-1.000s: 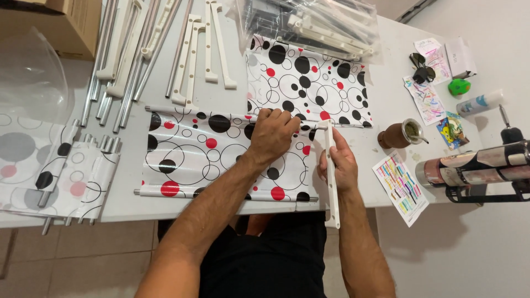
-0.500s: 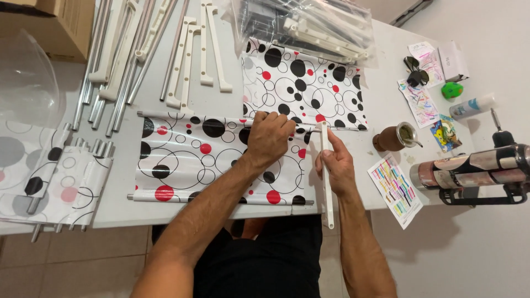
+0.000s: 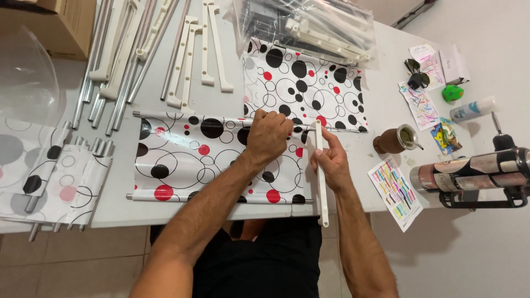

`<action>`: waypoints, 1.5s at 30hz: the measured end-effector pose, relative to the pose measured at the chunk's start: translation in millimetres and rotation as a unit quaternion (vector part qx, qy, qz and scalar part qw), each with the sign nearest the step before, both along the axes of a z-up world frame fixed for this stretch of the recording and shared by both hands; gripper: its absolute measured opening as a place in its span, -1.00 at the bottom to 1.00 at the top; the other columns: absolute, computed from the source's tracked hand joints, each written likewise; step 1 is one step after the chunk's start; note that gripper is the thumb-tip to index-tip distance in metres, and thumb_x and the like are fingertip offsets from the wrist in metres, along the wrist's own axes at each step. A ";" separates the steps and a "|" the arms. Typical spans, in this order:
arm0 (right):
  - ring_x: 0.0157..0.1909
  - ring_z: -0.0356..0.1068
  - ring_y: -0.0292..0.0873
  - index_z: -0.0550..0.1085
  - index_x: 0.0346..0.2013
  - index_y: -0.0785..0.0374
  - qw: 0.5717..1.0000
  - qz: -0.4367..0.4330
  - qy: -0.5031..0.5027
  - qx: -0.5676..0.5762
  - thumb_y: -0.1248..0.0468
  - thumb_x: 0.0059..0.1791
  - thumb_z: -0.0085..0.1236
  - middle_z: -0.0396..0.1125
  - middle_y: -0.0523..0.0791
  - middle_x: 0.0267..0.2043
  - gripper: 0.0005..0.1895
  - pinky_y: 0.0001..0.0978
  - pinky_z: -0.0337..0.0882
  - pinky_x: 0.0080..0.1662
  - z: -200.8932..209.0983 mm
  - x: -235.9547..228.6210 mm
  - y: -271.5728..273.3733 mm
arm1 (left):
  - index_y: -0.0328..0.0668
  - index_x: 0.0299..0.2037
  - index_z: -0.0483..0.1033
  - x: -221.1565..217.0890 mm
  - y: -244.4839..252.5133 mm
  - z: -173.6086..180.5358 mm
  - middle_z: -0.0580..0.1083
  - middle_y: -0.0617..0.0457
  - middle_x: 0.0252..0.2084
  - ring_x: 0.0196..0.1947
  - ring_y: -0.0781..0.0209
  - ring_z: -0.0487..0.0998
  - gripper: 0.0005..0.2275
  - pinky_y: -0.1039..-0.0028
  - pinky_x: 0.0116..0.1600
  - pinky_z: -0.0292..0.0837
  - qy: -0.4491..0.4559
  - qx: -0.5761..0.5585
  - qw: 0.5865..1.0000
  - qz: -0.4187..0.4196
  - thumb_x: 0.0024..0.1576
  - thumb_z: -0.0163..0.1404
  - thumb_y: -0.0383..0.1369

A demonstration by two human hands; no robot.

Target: Assembling a multi-tier organizer shelf by sliding fabric sleeves onto plastic frames and inserting metal support rods.

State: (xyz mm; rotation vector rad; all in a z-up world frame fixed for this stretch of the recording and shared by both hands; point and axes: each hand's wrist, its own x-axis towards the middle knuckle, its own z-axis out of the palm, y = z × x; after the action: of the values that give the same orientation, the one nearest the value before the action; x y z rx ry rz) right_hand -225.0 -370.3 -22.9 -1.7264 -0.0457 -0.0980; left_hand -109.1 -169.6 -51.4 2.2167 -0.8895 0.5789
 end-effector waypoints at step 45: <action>-0.52 0.23 -0.36 0.26 0.12 0.24 0.932 -0.143 -0.001 0.334 0.39 0.03 0.01 0.31 -0.09 -0.33 -0.63 -0.56 0.20 -0.44 -3.7 -74.9 53.0 | -0.32 -0.16 0.47 -146.2 -3.4 31.3 0.34 -0.06 -0.24 -0.11 0.03 0.37 -0.75 0.06 0.34 -0.01 -0.030 0.106 0.976 -0.190 0.26 -0.14 -0.26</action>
State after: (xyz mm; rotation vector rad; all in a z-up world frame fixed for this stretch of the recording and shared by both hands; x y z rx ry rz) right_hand -299.9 -317.3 -26.6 -1.0386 0.2177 -0.2962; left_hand -255.2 -172.9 -20.1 2.1382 -1.4234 0.3839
